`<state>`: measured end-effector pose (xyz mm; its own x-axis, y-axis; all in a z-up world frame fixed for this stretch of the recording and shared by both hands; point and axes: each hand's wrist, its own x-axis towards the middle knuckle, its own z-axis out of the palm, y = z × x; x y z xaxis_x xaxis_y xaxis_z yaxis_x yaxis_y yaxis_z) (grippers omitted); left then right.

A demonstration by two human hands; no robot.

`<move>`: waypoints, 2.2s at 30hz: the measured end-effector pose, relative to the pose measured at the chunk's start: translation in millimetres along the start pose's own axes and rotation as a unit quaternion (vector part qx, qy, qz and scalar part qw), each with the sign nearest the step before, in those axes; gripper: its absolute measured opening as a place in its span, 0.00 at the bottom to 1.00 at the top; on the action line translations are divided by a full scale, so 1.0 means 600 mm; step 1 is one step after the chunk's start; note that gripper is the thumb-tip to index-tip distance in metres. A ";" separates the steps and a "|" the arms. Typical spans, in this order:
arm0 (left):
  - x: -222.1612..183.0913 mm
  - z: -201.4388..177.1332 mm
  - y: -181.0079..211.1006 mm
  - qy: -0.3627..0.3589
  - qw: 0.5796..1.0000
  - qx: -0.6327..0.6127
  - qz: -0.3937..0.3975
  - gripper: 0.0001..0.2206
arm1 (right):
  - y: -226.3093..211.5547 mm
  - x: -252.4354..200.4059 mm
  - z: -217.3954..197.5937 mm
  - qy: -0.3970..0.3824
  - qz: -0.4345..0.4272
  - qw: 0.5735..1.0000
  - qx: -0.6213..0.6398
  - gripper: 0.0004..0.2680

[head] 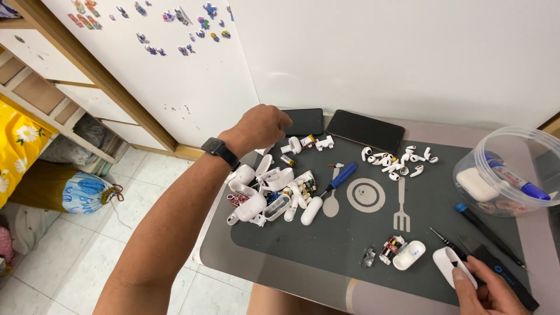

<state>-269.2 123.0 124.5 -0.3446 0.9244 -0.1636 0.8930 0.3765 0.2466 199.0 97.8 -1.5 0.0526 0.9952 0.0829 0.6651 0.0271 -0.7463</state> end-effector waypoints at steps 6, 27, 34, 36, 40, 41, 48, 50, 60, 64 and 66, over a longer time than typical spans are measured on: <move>0.003 0.011 0.027 -0.032 0.998 0.049 0.026 0.19 | 0.020 0.018 0.009 -0.015 0.013 1.000 0.000 0.16; 0.037 0.045 0.037 -0.037 0.974 0.220 0.051 0.11 | -0.029 -0.001 -0.012 0.005 -0.003 0.998 0.055 0.14; 0.024 0.036 0.038 -0.001 0.988 0.140 0.068 0.21 | -0.008 0.002 -0.003 0.026 -0.017 0.997 0.077 0.12; 0.007 0.025 0.036 -0.017 0.981 0.181 0.072 0.13 | -0.018 0.007 -0.010 -0.020 0.012 0.999 0.035 0.16; -0.018 0.021 0.032 -0.090 0.979 0.162 0.084 0.14 | 0.012 0.010 0.004 0.013 -0.018 0.998 0.063 0.12; -0.018 0.028 0.028 -0.105 0.973 0.177 0.105 0.14 | 0.017 0.016 0.003 -0.009 -0.011 0.999 0.037 0.15; -0.011 0.038 0.037 -0.065 0.985 0.141 0.074 0.16 | -0.029 0.033 -0.025 -0.111 0.116 0.987 0.015 0.20; -0.037 0.017 0.086 -0.090 0.985 0.134 0.062 0.11 | -0.043 0.012 -0.021 -0.067 0.070 0.995 0.022 0.17; -0.036 0.027 0.104 -0.178 0.980 -0.010 0.093 0.11 | -0.077 -0.022 -0.023 0.027 0.010 0.999 0.034 0.12; -0.043 0.004 0.084 -0.185 0.967 -0.166 0.063 0.19 | -0.074 -0.023 -0.023 0.029 0.003 0.997 0.068 0.11; -0.037 0.010 0.073 -0.197 0.949 -0.241 0.049 0.15 | -0.069 -0.022 -0.021 0.030 -0.006 0.997 0.077 0.11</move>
<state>-220.6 118.7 133.2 -0.0465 0.8974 -0.4388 0.6466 0.3619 0.6715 180.3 82.1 36.6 0.0929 0.9874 0.1283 0.5432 0.0577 -0.8376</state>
